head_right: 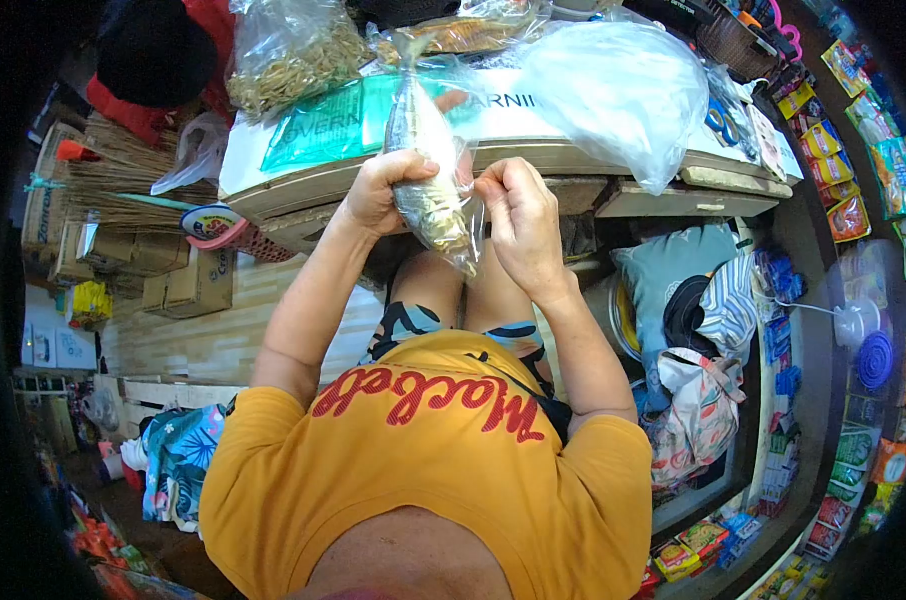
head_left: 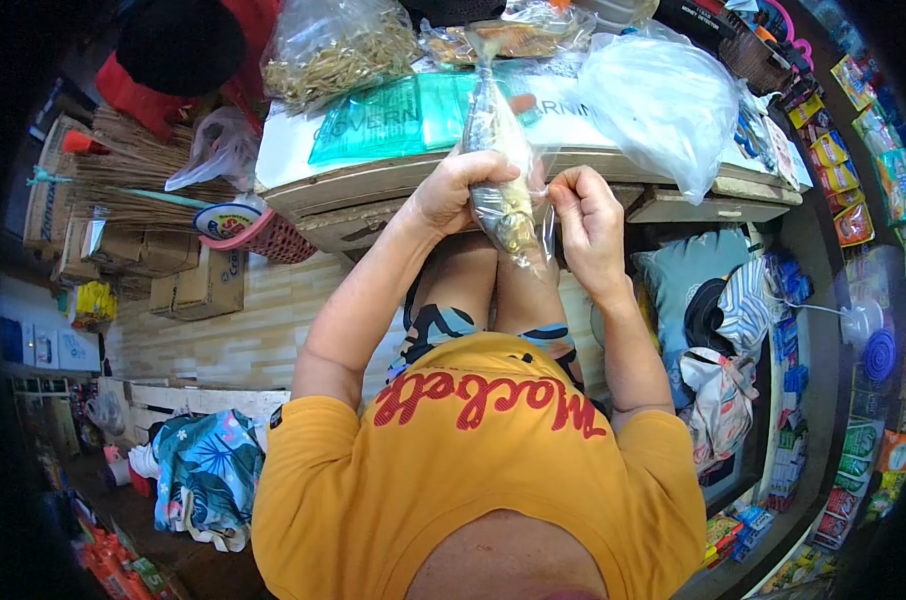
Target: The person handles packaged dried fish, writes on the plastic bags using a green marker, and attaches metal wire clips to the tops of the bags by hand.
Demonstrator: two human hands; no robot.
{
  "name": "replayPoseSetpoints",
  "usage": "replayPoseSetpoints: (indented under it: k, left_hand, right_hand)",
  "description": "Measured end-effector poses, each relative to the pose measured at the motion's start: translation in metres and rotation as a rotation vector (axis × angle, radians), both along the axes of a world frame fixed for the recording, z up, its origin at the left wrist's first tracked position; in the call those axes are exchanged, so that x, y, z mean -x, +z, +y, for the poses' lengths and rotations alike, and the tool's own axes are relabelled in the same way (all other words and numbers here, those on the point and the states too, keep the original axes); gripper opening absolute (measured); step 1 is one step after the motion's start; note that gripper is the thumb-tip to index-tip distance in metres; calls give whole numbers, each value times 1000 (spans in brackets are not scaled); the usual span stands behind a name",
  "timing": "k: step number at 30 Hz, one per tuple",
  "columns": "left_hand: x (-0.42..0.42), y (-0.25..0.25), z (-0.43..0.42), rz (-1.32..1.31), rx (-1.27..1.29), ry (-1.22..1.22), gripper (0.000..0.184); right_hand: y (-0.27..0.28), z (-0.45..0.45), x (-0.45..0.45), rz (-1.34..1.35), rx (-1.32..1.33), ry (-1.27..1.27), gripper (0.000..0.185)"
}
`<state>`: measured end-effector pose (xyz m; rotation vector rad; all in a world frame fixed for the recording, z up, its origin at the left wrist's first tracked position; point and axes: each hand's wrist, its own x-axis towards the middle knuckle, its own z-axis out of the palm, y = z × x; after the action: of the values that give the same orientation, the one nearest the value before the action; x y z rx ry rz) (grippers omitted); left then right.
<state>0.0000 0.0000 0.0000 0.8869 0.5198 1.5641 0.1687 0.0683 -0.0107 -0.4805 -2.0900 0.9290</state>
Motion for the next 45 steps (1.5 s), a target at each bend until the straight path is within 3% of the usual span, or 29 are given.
replayPoseSetpoints:
  k: [6,13,14,15,17,19,20,22,24,27,30,33,34,38,42,45]
  left_hand:
    - [-1,6,-4,-71,-38,73,77]
    - [1,11,-2,17,-129,132,79]
    - [-1,13,-4,32,-120,144,80]
    - [-2,14,-5,47,-110,156,80]
    - [-4,13,-6,138,-124,173,83]
    - [-10,14,-8,256,-128,223,85]
    - [-16,17,-10,328,-127,267,86]
    - [-18,14,-7,522,-166,364,90]
    - [-23,6,-1,552,-226,448,97]
    - [-32,6,0,666,-195,575,111]
    - [-24,-5,0,862,-218,622,122]
    - [-22,-7,-6,592,-168,460,120]
    - [-24,-3,-10,535,-121,407,110]
    - [-30,-12,-9,460,-148,444,99]
    - [-29,1,-16,532,-182,416,100]
    - [-27,0,-16,657,-217,432,107]
  right_hand:
    - [6,3,-4,215,835,298,8]
    - [-5,0,-7,-77,608,342,8]
    - [-9,6,-8,-87,582,339,12]
    - [-10,14,-8,-80,449,302,30]
    - [20,15,-4,109,336,179,50]
    - [49,20,1,222,121,93,64]
    - [65,16,6,316,-61,-17,57]
    - [87,4,8,235,-434,-82,51]
    - [91,-3,19,167,-762,-121,43]
    - [76,-2,31,-56,-600,-109,27]
    - [74,2,31,-87,-609,-138,20]
    - [83,9,24,-77,-651,-185,17]
    - [88,7,22,-46,-627,-173,14]
    - [92,-2,19,-36,-603,-105,13]
    - [112,-2,7,61,-323,57,16]
    - [90,6,16,-16,-359,107,15]
